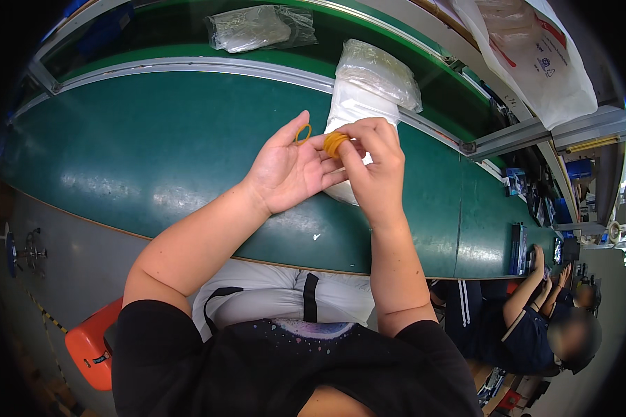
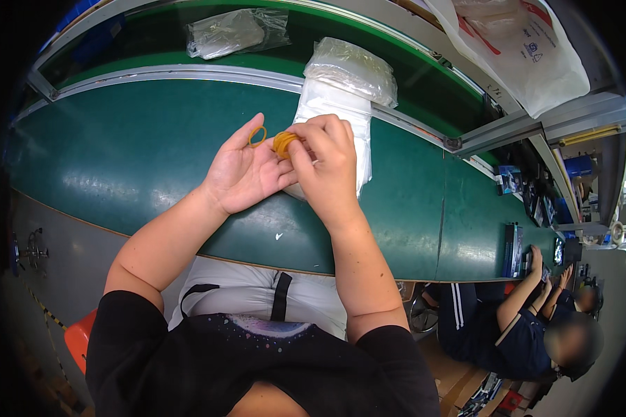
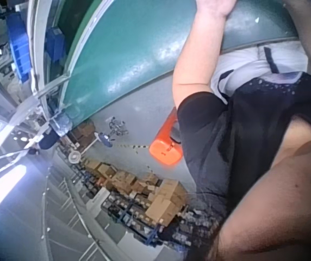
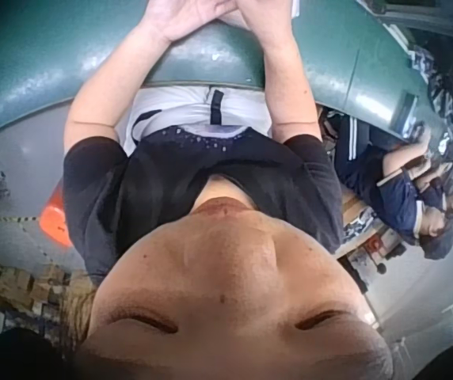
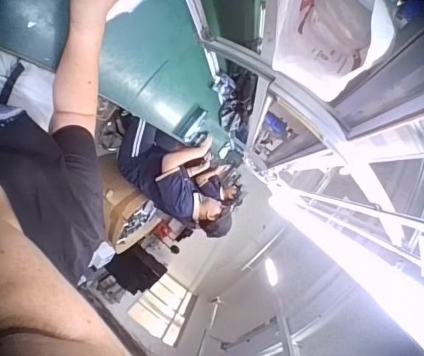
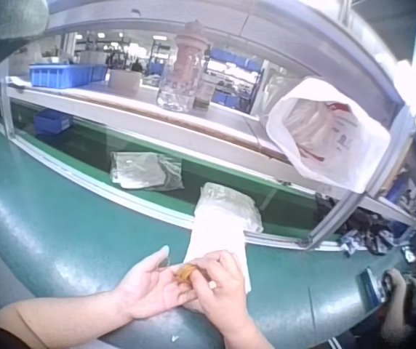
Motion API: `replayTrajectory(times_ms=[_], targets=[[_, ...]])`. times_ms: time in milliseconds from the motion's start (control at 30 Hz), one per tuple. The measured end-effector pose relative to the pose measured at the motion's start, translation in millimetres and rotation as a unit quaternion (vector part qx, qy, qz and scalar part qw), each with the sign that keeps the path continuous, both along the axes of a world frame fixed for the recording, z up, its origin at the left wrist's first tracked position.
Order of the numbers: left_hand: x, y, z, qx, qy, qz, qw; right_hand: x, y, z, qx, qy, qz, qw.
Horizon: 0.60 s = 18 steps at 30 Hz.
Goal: The recorder is packaging small blue boxes into plastic sleeves and using rubber bands to bundle items on an assembly line.
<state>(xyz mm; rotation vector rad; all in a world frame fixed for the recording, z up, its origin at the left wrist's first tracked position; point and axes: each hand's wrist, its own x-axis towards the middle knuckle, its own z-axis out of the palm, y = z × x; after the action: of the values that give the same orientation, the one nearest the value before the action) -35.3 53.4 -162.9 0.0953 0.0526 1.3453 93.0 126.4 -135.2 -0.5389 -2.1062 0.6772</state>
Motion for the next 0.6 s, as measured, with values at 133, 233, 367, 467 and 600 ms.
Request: replayTrajectory(times_ms=[133,233,367,467,600], targets=[[3.4,-1.4,-1.6,-0.007,0.023,-0.012,1.000,1.8,-1.2,1.8,-0.024,0.018,0.015,0.999],[2.9,-1.8,-12.8,0.072,0.001,-0.034,0.997,0.7,-1.7,-1.5,0.048,-0.036,0.029,0.998],[6.9,-3.0,-4.2,0.060,0.040,-0.056,0.996,0.1,-3.0,-3.4,-0.006,-0.002,0.021,1.000],[5.5,-2.0,-6.1,0.077,0.057,-0.077,0.992,-0.1,-2.1,-2.4,-0.006,0.001,0.001,1.000],[5.2,-0.7,-1.6,0.030,0.118,-0.099,0.988,1.1,0.1,-0.1,-0.019,0.006,0.011,1.000]])
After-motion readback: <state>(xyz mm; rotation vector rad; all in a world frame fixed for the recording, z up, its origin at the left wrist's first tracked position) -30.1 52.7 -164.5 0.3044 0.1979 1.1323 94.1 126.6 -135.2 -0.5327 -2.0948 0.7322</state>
